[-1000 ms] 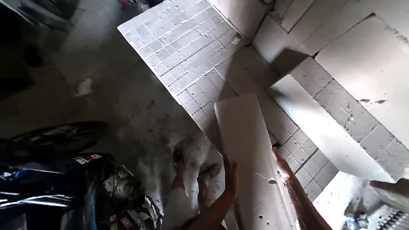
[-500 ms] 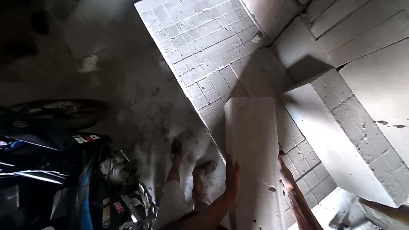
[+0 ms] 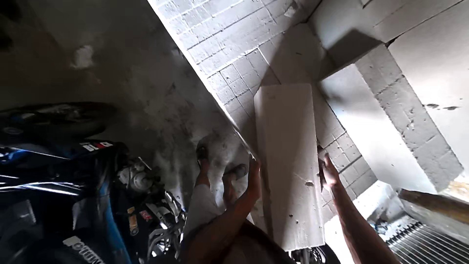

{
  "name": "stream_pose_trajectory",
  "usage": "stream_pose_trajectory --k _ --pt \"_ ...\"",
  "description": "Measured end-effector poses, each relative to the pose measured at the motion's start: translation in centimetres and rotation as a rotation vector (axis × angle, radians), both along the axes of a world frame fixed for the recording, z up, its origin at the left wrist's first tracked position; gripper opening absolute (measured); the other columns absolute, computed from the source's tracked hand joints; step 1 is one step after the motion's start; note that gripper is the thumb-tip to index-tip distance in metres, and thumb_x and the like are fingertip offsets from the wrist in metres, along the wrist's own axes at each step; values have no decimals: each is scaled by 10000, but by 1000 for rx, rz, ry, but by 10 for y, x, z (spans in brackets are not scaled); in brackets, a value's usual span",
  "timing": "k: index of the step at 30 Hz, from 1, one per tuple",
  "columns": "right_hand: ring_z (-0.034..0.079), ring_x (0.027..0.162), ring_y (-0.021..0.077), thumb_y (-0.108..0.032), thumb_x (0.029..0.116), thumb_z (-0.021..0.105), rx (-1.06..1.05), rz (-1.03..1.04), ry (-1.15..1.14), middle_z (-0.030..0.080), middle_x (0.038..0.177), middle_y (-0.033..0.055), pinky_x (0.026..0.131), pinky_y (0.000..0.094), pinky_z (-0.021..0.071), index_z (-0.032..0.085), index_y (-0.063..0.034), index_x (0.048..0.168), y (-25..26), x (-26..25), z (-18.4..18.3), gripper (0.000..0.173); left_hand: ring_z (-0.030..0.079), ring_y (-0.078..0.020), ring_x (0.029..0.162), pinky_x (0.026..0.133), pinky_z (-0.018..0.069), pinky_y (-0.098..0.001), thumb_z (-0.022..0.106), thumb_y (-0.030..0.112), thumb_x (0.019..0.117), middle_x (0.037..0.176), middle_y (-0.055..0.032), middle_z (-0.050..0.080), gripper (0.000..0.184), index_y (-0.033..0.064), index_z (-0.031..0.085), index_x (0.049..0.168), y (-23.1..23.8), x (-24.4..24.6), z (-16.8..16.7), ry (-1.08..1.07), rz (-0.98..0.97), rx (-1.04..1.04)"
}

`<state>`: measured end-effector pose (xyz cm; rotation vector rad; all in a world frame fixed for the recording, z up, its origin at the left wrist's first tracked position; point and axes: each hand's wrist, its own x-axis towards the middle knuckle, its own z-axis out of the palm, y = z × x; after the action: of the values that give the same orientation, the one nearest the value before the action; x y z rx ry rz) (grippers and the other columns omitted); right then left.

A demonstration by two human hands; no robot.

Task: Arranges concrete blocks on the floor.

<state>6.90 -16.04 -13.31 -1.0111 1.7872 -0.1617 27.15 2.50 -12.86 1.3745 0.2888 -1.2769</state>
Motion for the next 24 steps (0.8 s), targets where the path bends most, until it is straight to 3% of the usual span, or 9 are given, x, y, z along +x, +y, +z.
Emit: stream_pose_trajectory --k 3,5,7,11,15,19,21,23,24 --pt "566 757 133 -494 1111 312 70 67 129 632 949 102 703 348 499 625 7 1220 25 -47 -23 600 516 -311 1287 1056 439 -478 430 304 1104 1442 -223 514 478 -3 450 1470 27 -12 -10 62 -15 308" --pt "633 994 222 -359 1132 321 119 151 130 657 1168 217 909 420 524 573 65 1329 55 -74 -24 531 488 -319 1315 1089 391 -472 361 328 1123 1465 -239 496 509 -21 443 1483 39 -30 -23 119 -205 336" --pt "600 1188 254 -252 1139 274 128 145 81 589 1344 255 1040 419 484 480 87 1421 90 -89 -10 487 439 -345 1402 1162 342 -486 297 348 1131 1506 -266 459 547 -50 436 1479 45 -52 -50 96 -345 290" --pt "563 1296 120 -328 1142 246 34 -54 -153 548 1471 128 1083 310 491 396 -23 1534 139 -90 25 518 510 -349 1355 1124 400 -533 181 485 1113 1444 -264 532 684 -23 504 1439 51 -84 -81 124 -311 296" --pt "465 1424 133 -335 1141 233 25 -28 -187 428 1587 160 1182 307 404 276 -1 1594 156 -91 35 564 502 -337 1360 1128 399 -525 133 462 1117 1461 -252 518 671 -1 455 1480 59 -94 -89 119 -246 243" --pt "522 1326 111 -301 1144 204 116 40 -160 504 1491 180 1111 294 449 343 29 1540 150 -85 30 533 434 -278 1428 1183 341 -459 147 350 1137 1543 -208 445 569 16 381 1534 54 -53 -39 62 -408 282" --pt "478 1367 91 -259 1145 204 167 27 -236 456 1539 178 1142 277 415 284 32 1570 160 -62 43 520 437 -232 1435 1194 338 -404 243 270 1138 1544 -175 463 492 18 405 1528 70 -27 -30 -202 -625 279" --pt "516 1293 54 -208 1143 210 157 -10 -222 523 1457 182 1090 226 447 342 61 1526 173 -40 35 486 547 -209 1330 1108 469 -358 326 379 1105 1426 -150 579 516 49 526 1448 115 -31 -104 -633 -616 171" --pt "545 1215 58 -177 1138 219 145 -46 -188 565 1380 197 1036 220 469 390 85 1482 176 -28 25 465 585 -227 1289 1058 520 -379 328 432 1100 1393 -159 602 545 55 542 1431 125 -26 -130 -653 -553 142"
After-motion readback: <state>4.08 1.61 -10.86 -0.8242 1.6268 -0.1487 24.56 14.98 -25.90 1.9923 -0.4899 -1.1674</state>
